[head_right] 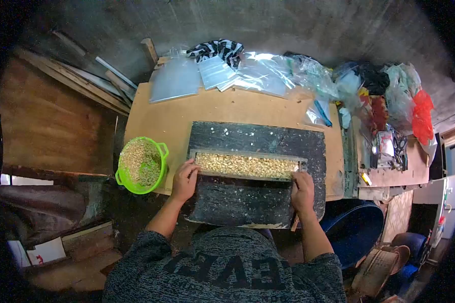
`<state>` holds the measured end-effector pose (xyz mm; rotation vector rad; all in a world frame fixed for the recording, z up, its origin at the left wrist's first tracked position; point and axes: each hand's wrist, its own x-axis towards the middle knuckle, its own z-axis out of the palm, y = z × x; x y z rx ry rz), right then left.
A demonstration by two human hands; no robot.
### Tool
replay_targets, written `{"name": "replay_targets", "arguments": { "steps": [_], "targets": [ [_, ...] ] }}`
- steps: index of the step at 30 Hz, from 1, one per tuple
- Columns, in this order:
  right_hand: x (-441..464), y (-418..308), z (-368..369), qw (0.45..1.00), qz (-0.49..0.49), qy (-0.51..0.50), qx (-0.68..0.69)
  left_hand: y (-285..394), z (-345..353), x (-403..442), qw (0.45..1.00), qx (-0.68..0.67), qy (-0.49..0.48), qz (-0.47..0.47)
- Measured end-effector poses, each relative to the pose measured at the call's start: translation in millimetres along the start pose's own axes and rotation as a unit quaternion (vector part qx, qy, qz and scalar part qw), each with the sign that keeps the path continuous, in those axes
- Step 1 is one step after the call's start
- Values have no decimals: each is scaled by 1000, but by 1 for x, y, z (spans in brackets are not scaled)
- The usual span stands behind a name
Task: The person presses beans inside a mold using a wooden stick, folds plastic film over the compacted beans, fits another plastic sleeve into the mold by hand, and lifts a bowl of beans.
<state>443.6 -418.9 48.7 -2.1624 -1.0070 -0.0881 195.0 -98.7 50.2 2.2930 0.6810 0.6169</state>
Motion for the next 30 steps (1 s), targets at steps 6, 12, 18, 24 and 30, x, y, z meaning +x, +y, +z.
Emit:
{"name": "replay_targets", "arguments": {
  "steps": [6, 12, 18, 24, 30],
  "targets": [
    [-2, 0, 1, 1000, 8, -10, -16, -9, 6, -6, 1000, -1, -6, 5],
    [-4, 3, 1, 1000, 22, -12, -3, 4, 3, -5, 999, 4, 40, -13],
    [-5, 2, 1, 1000, 28, -6, -8, -2, 4, -7, 999, 5, 31, -16],
    [-5, 2, 2, 1000, 26, -3, -4, -5, 8, -6, 999, 8, 27, -28],
    [-2, -2, -1, 1000, 18, -7, -8, -7, 4, -5, 999, 11, 25, -30]
  ]
}}
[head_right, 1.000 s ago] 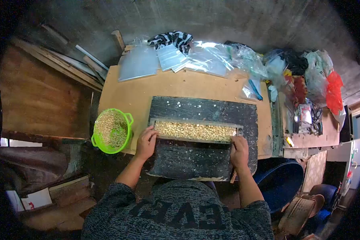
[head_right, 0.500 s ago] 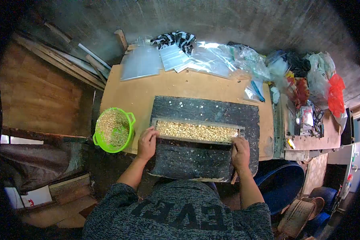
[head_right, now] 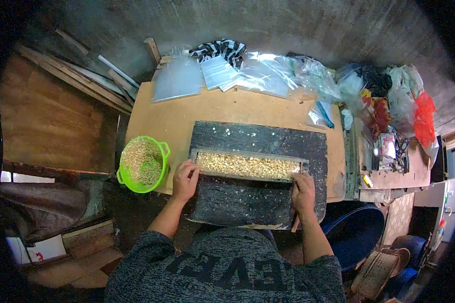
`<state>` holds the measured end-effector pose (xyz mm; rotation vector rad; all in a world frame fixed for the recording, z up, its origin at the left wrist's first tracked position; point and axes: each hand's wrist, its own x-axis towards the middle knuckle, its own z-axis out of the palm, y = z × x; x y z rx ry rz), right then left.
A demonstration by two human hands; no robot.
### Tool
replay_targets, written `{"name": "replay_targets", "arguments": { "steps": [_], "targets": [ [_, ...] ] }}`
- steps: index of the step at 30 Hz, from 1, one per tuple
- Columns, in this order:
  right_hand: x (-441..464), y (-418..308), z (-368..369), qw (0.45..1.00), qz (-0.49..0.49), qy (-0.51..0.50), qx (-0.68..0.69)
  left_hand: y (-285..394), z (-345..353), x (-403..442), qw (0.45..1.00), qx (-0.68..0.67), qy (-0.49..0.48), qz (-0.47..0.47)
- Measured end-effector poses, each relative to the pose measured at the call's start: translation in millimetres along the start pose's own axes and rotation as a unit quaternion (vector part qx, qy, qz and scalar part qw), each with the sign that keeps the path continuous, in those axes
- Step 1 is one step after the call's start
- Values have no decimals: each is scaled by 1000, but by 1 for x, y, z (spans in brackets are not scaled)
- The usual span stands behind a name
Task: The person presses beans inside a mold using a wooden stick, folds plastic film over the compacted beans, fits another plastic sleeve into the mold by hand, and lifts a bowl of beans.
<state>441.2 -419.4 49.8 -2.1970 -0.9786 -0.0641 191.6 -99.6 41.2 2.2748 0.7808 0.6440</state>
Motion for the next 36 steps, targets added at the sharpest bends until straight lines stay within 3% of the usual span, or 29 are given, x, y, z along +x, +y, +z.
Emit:
{"name": "replay_targets", "arguments": {
  "steps": [10, 20, 25, 36],
  "targets": [
    [-2, 8, 1, 997, 73, -8, -5, 2, -8, 6, 1000, 1, -15, -10],
    [6, 14, -6, 997, 74, -15, 0, -5, -8, 10, 999, -1, -34, -28],
    [22, 12, -11, 986, 155, -59, 30, -10, -3, 14, 998, 14, -32, -45],
    [37, 19, 3, 993, 104, -38, -31, -3, 3, 23, 997, 60, -24, -50]
  ]
}}
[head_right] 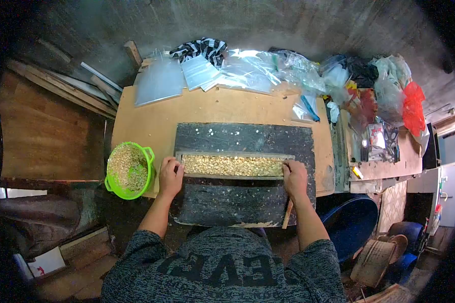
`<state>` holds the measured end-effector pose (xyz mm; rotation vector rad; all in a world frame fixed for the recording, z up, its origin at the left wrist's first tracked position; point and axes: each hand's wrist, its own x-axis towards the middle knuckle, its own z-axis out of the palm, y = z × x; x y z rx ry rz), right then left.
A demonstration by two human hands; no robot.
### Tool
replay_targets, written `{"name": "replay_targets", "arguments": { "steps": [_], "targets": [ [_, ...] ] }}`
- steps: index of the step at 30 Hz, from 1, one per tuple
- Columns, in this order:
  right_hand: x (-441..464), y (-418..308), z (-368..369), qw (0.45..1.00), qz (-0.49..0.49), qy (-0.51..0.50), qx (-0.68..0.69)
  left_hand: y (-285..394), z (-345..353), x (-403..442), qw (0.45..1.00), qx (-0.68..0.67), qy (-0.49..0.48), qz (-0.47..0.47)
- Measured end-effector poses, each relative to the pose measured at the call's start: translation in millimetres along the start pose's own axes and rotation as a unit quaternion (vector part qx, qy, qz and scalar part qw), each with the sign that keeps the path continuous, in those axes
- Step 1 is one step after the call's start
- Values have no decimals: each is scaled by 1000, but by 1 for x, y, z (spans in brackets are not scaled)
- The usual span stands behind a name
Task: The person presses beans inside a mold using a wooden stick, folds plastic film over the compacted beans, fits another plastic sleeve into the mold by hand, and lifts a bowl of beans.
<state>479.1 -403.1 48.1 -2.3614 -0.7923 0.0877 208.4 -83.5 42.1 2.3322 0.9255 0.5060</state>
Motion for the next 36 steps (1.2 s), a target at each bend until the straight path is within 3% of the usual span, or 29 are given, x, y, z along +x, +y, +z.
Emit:
{"name": "replay_targets", "arguments": {
  "steps": [8, 11, 14, 16, 17, 19, 22, 29, 31, 36],
  "targets": [
    [-2, -2, 12, 998, 6, 36, -41, 0, 4, 1, 1000, 14, 16, 20],
    [-2, -15, 9, 994, 13, 112, -10, 1, 3, 2, 1000, 10, 9, 17],
    [-13, -47, 9, 982, -71, 156, -85, 0, 4, 2, 1000, 14, 12, 24],
    [-33, -56, 23, 988, -140, 42, -43, -1, 5, 2, 999, 19, 15, 28],
    [-40, -63, 30, 988, -141, 42, -43, -1, 5, 3, 999, 20, 17, 31],
    [-50, -78, 42, 970, -213, -78, -88, -2, 6, 3, 999, 22, 21, 34],
    [-54, -87, 57, 963, -201, -143, -105, -3, 6, 5, 999, 18, 27, 37],
    [-46, -88, 62, 963, -169, -175, -117, -3, -3, -15, 997, 43, 59, 11],
    [-45, -88, 63, 960, -180, -163, -136, 5, -3, -35, 988, 88, 104, 74],
    [-42, -94, 70, 963, -175, -151, -139, 18, 2, -68, 981, 139, -93, 95]
  ]
}}
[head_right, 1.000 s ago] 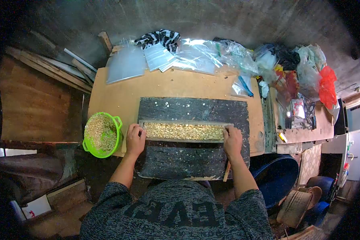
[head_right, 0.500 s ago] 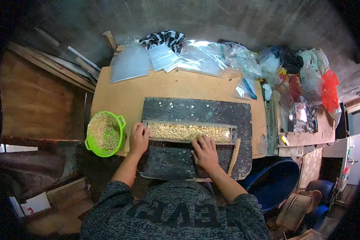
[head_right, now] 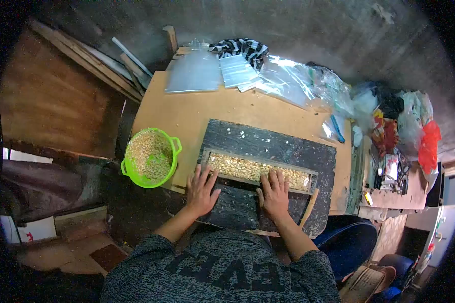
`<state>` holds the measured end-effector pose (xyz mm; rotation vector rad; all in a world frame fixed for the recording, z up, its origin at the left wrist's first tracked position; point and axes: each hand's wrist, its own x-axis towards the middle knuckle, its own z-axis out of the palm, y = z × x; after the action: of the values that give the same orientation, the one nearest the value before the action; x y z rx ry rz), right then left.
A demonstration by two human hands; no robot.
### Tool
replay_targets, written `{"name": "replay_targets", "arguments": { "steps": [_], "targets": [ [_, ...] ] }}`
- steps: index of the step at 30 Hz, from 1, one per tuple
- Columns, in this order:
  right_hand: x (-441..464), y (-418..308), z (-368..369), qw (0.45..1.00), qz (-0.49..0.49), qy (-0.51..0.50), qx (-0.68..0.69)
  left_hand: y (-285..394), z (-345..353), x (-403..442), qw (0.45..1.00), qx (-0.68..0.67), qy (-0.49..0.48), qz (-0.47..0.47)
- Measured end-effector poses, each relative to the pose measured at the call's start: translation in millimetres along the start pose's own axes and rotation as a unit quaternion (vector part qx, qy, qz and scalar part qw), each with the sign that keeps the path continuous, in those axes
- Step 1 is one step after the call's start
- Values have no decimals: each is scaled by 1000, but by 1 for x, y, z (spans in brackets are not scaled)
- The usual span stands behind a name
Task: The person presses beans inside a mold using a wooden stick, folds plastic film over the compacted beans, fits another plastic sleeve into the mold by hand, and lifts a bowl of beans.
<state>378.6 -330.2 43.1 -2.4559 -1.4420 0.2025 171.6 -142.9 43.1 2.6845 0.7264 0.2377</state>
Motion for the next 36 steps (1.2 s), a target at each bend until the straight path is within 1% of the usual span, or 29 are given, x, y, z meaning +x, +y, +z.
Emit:
{"name": "replay_targets", "arguments": {
  "steps": [1, 3, 5, 7, 9, 11, 12, 15, 16, 18, 19, 21, 25, 27, 29, 31, 32, 33, 34, 35, 36],
  "targets": [
    [3, -3, 0, 1000, -3, 9, -7, -1, 2, -1, 1000, 0, 3, -5],
    [14, -11, 0, 1000, -22, 8, -12, 0, 4, 2, 999, 8, -32, -40],
    [30, -21, 1, 999, -39, 7, -17, -2, 6, 5, 998, 10, -30, -51],
    [53, -35, 2, 994, -72, 66, -46, -3, 5, 8, 998, 11, -35, -51],
    [77, -48, -2, 993, -66, 69, -64, -6, 4, 11, 998, 5, -40, -51],
    [98, -55, -4, 998, -32, 44, -37, -8, 4, 13, 998, -2, -46, -48],
    [106, -58, -4, 998, -33, 45, -38, -9, 4, 15, 998, -3, -45, -44],
    [122, -66, -3, 999, -43, -18, 22, -11, 4, 18, 998, -4, -50, -42],
    [123, -69, -2, 999, -43, -19, 21, -11, 3, 19, 997, -5, -56, -44],
    [123, -73, -1, 991, -127, -36, 8, -12, 5, 20, 998, -6, -51, -43],
    [121, -73, 2, 991, -127, -37, 7, -12, 6, 20, 998, -5, -46, -42],
    [113, -75, 8, 986, -151, -6, 71, -13, 5, 20, 998, -5, -53, -44],
    [99, -80, 12, 985, -168, 22, 43, -14, 6, 20, 997, 15, -62, -36],
    [96, -78, 18, 979, -200, 31, 39, -15, 7, 19, 998, 6, -55, -31],
    [94, -79, 21, 980, -192, 27, 49, -17, 7, 18, 998, -3, -50, -23],
    [93, -81, 19, 982, -178, 25, 54, -18, 8, 20, 992, -102, 37, -64],
    [93, -81, 19, 981, -182, 20, 64, -19, 9, 23, 995, -64, 57, -56],
    [91, -80, 17, 980, -185, 15, 73, -19, 5, 28, 995, -70, 52, -45],
    [88, -78, 16, 982, -173, 17, 68, -17, -2, 35, 998, -40, 29, -38],
    [84, -77, 14, 981, -179, 39, 63, -14, -8, 41, 1000, -9, 7, -29],
    [82, -76, 13, 979, -186, 62, 58, -12, -9, 48, 1000, -6, 6, -11]
  ]
}}
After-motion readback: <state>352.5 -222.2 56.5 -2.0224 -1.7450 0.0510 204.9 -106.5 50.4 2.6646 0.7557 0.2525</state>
